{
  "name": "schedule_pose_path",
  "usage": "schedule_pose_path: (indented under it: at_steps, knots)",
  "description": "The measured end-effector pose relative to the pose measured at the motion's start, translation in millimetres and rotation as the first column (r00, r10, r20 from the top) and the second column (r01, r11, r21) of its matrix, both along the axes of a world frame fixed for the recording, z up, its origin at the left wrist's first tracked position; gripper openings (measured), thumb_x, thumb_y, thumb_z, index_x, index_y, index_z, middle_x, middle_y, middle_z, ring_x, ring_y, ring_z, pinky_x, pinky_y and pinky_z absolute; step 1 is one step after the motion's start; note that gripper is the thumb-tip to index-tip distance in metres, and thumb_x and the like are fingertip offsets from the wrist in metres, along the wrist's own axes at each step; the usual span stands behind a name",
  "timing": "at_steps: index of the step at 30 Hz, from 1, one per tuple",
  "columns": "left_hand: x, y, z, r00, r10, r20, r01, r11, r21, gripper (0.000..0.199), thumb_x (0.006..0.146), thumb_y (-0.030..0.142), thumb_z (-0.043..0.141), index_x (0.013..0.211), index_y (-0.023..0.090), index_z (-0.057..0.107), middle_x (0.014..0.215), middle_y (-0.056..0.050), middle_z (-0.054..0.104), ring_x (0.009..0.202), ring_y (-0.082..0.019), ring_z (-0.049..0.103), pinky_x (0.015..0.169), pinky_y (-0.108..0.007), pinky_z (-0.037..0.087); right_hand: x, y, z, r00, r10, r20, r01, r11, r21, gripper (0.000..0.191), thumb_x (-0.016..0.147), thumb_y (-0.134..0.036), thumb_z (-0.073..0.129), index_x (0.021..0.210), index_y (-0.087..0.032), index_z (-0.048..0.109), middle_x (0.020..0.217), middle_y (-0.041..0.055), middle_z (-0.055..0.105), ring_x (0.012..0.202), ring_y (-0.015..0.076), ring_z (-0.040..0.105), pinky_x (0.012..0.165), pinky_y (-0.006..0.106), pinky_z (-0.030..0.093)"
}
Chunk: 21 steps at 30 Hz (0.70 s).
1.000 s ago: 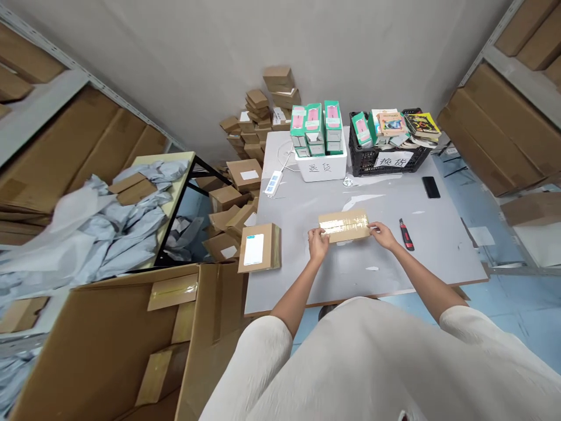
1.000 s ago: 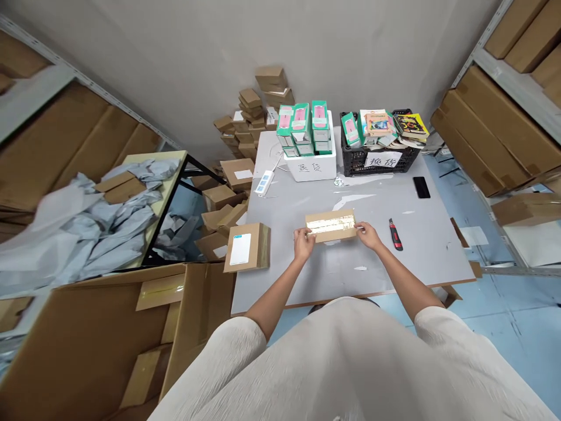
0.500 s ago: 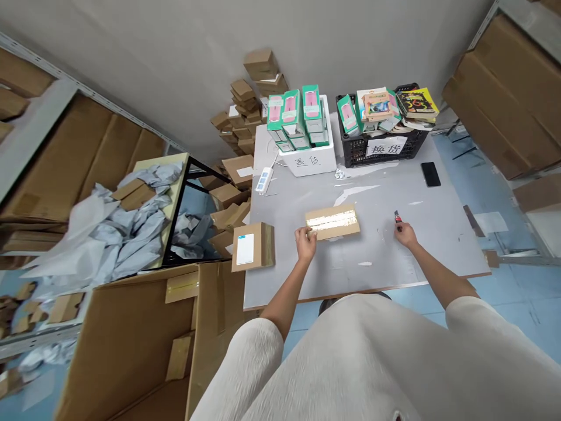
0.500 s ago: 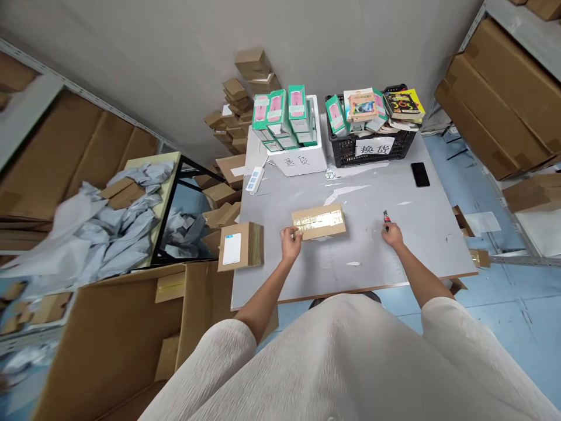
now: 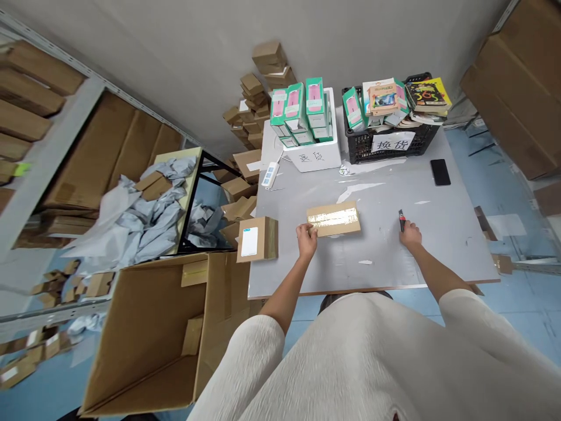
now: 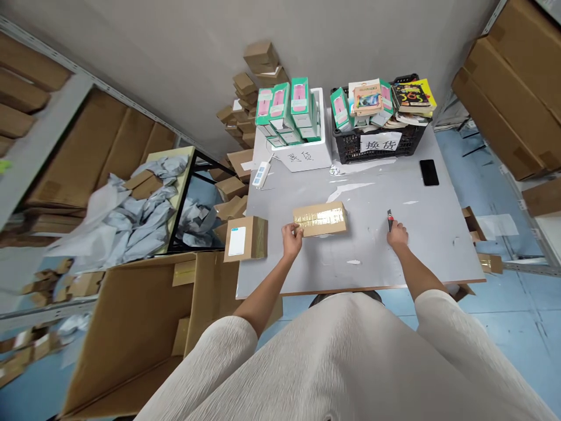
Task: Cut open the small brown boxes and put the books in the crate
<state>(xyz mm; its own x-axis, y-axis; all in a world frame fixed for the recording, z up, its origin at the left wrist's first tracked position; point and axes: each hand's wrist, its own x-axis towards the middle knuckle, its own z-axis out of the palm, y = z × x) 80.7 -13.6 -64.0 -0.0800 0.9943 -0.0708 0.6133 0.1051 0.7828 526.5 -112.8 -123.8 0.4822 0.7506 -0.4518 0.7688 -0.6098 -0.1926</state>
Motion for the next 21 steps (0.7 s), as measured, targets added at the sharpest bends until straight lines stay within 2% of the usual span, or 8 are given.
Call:
schedule_pose_path:
  at_steps: [7,11,16,21]
  knots:
    - [-0.3,1.9,-1.7,1.0,-0.002,0.023,0.003,1.0,-0.026,0.017,0.099,0.024,0.064,0.114,0.028,0.057,0.134,-0.011,0.054,0.126,-0.026,0.061,0.105,-0.042,0.056,0.0,-6.4,21.6,0.988,-0.128,-0.088,0.132,0.99,0.042,0.047,0.088,-0.024,0.065,0.133,-0.022,0.051,0.126,0.0183,0.066,0.111,0.0343,0.066,0.091,0.045,0.053]
    - [-0.9,0.4,-1.0,0.999,-0.04,0.029,0.04,0.999,0.007,0.018,0.098,0.024,0.065,0.114,0.027,0.059,0.134,-0.011,0.054,0.129,-0.026,0.061,0.105,-0.042,0.056,-6.6,-6.0,43.6,0.976,-0.153,-0.157,0.179,0.97,0.166,0.05,0.087,-0.028,0.064,0.135,-0.024,0.051,0.12,0.0135,0.072,0.103,0.0318,0.068,0.088,0.042,0.053]
    - [-3.4,-3.1,-0.5,0.995,-0.098,0.019,0.097,0.994,0.044,0.021,0.099,0.025,0.063,0.119,0.028,0.061,0.136,-0.011,0.054,0.129,-0.027,0.061,0.106,-0.044,0.055,-25.4,12.1,79.7,0.973,-0.036,-0.23,0.127,0.911,0.393,0.046,0.092,-0.031,0.054,0.136,-0.021,0.057,0.122,0.0155,0.076,0.103,0.0332,0.07,0.091,0.042,0.055]
    - [-6.0,-6.3,3.5,0.985,-0.171,-0.026,0.172,0.98,0.095,0.026,0.099,0.022,0.062,0.124,0.027,0.065,0.14,-0.012,0.055,0.131,-0.029,0.06,0.107,-0.044,0.056,-64.5,41.6,120.2,0.958,0.134,-0.252,0.007,0.872,0.49,0.047,0.098,-0.034,0.048,0.141,-0.021,0.06,0.098,0.0101,0.079,0.091,0.032,0.072,0.089,0.043,0.057]
